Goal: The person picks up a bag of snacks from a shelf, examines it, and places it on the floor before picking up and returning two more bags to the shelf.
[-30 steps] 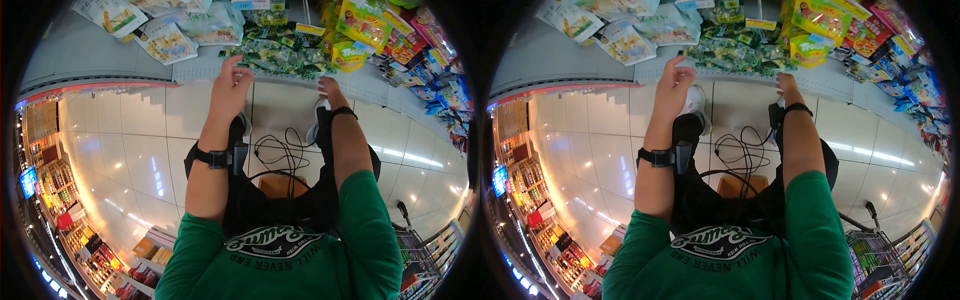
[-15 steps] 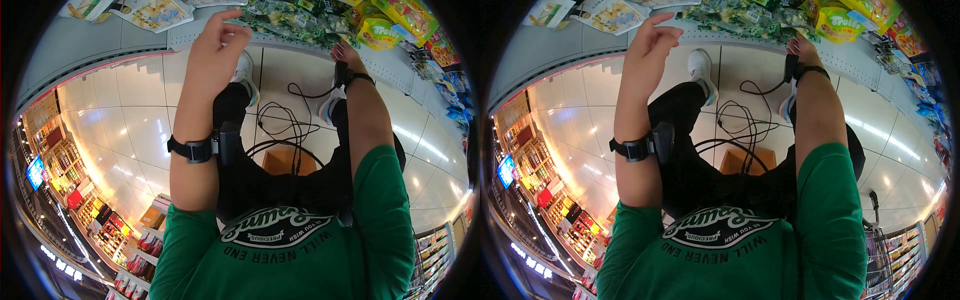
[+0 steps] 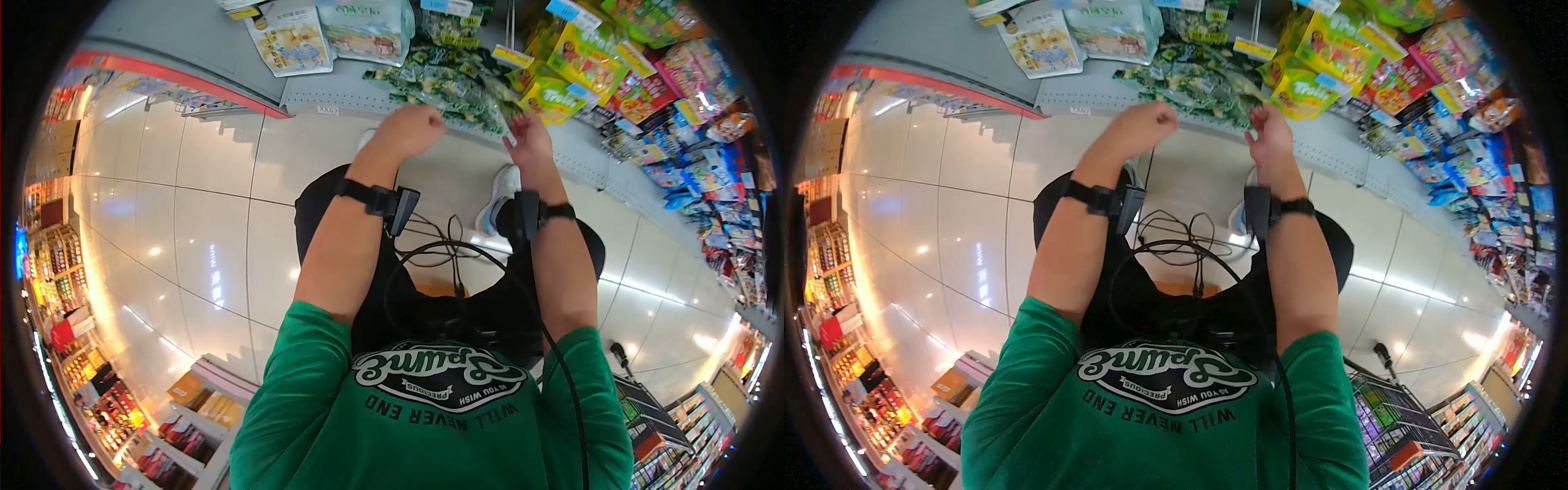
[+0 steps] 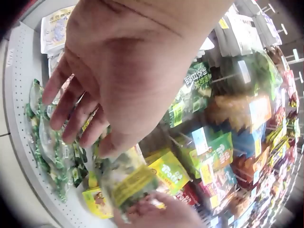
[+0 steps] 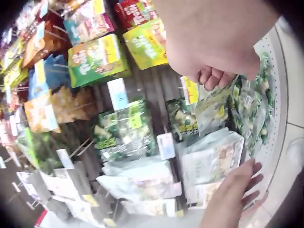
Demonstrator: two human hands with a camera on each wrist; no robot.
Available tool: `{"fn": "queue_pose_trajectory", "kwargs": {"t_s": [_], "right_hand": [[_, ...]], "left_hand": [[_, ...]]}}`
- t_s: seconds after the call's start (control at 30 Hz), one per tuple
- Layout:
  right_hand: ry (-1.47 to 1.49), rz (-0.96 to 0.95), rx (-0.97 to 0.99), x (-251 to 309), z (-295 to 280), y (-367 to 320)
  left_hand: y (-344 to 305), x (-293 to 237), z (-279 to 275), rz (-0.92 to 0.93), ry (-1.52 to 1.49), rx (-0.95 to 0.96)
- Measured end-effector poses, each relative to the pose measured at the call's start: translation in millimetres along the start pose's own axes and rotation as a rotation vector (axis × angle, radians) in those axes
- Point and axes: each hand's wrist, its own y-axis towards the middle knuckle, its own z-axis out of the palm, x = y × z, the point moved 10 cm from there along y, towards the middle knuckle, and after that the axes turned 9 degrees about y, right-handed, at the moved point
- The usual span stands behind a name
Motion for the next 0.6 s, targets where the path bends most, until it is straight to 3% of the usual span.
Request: {"fn": "queue_pose_trajectory", "kwargs": {"t_s": [0.07,0.13,0.17,0.2,0.23,0.27,0.33,0.37,0.47,0.6], "right_hand": [[-0.035,0.034,0.129,7.4,10.3,-56.0],[0.02,0.078,0.31,15.6,11.0,-98.3],[0.046,0.112,0.501,20.0,15.7,-121.8],[0.063,0.081,0.465,26.1,28.0,-167.2],[0.13,0.157,0.597,25.0,32.8,-192.5],[0.144,0.169,0.599,25.4,28.6,-208.2],[0.229,0.252,0.695,21.7,21.6,-234.9],[0.263,0.295,0.78,20.3,23.5,-248.5],[0.264,0.243,0.861,17.2,26.7,-272.0],[0.233,0.159,0.855,11.4,32.3,-287.2]], "left_hand": [[-6.3,-5.2,15.0,0.042,0.048,-0.026],[-19.9,-14.3,48.1,0.038,0.28,0.326],[-26.5,-18.4,43.7,0.04,0.272,0.276],[-35.7,-24.5,41.2,0.044,0.176,0.216],[-43.9,-32.9,34.6,0.052,0.079,0.161],[-50.1,-42.6,24.1,0.056,0.069,0.121],[-65.2,-74.6,12.9,0.144,-0.523,0.138],[-68.5,-82.1,12.7,0.152,-0.532,0.112],[-90.7,-105.9,-19.4,0.301,-1.143,-0.091],[-118.0,-105.7,-37.7,0.324,-1.218,-0.244]]}}
